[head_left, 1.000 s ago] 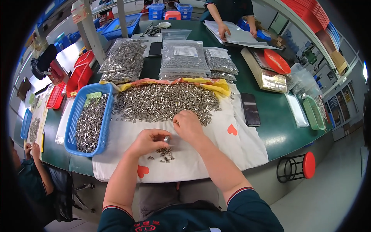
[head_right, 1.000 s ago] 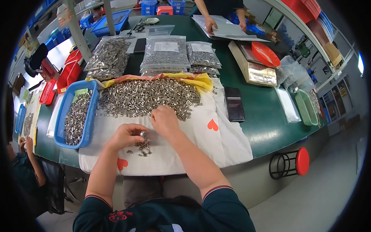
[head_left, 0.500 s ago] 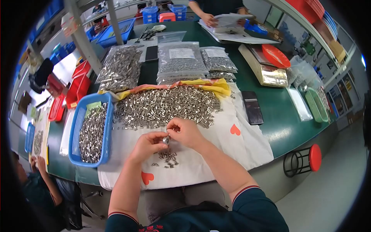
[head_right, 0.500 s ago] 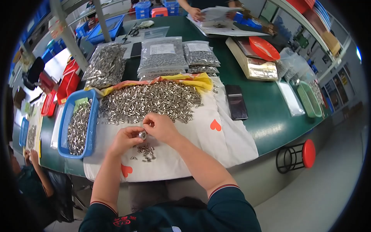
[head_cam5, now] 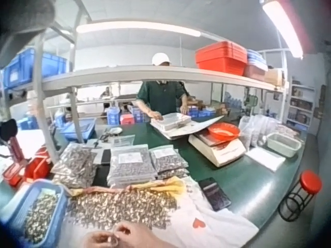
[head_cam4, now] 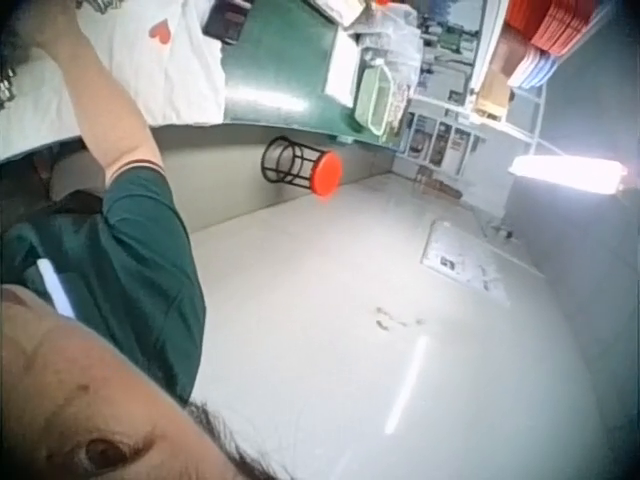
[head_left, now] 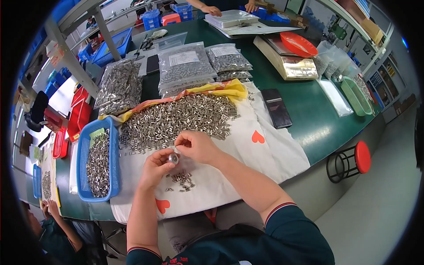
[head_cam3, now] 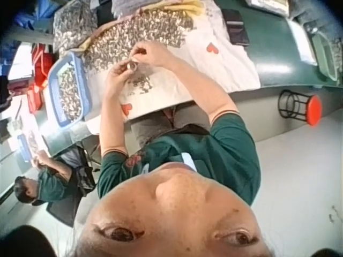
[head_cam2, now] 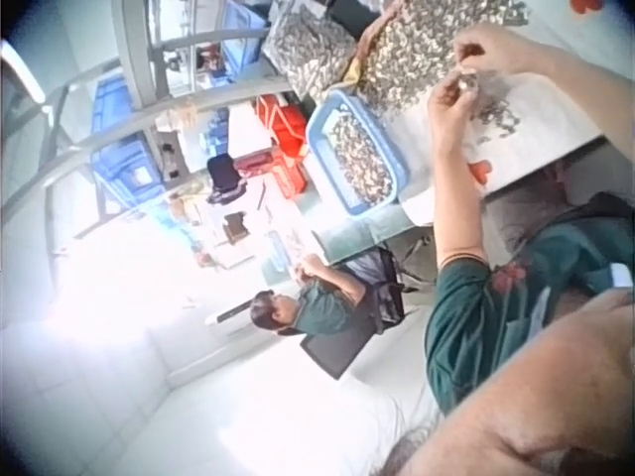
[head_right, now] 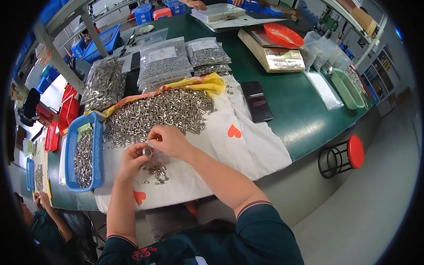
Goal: Sorting small metal components on a workbench and placing them into a small container.
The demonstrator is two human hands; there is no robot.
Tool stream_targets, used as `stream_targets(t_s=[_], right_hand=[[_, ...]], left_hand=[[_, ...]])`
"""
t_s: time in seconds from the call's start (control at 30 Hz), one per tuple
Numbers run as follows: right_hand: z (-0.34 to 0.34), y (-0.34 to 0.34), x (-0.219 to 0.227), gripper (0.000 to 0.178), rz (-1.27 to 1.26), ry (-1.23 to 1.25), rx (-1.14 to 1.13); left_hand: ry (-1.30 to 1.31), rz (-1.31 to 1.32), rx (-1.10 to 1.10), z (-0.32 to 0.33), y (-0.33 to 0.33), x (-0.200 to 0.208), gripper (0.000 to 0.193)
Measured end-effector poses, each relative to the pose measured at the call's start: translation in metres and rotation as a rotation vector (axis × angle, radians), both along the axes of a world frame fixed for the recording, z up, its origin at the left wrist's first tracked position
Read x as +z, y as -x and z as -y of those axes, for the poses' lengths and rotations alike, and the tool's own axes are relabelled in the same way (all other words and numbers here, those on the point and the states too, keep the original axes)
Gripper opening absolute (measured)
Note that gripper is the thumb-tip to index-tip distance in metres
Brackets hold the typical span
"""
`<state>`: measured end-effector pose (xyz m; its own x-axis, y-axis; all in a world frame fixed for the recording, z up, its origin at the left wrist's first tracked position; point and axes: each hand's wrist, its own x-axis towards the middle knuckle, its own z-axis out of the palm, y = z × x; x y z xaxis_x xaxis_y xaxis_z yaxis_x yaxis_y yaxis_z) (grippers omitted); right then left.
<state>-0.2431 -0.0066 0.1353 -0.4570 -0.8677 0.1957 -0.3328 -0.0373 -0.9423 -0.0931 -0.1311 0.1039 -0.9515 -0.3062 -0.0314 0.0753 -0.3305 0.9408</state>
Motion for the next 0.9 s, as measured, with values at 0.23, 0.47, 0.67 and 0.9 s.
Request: stream_targets(t_s=[0.23,0.47,0.67,0.9], right_hand=[[0.000,-0.008,0.001,0.008,0.018,0.004,0.130],[-0.003,-0.007,0.006,0.008,-0.026,-0.061,0.131],[-0.003,-0.005,0.004,0.007,-0.031,-0.080,0.149],[0.005,-0.021,-0.004,0.005,-0.481,0.086,-0.020]], left_hand=[[-0.086,0.037,0.076,0.002,0.000,-0.004,0.035],[-0.048,0.058,0.091,0.003,-0.001,-0.005,0.036],[-0.070,0.046,0.072,0.002,0.002,-0.001,0.037],[0.197,0.175,0.168,-0.001,0.001,0.005,0.036]])
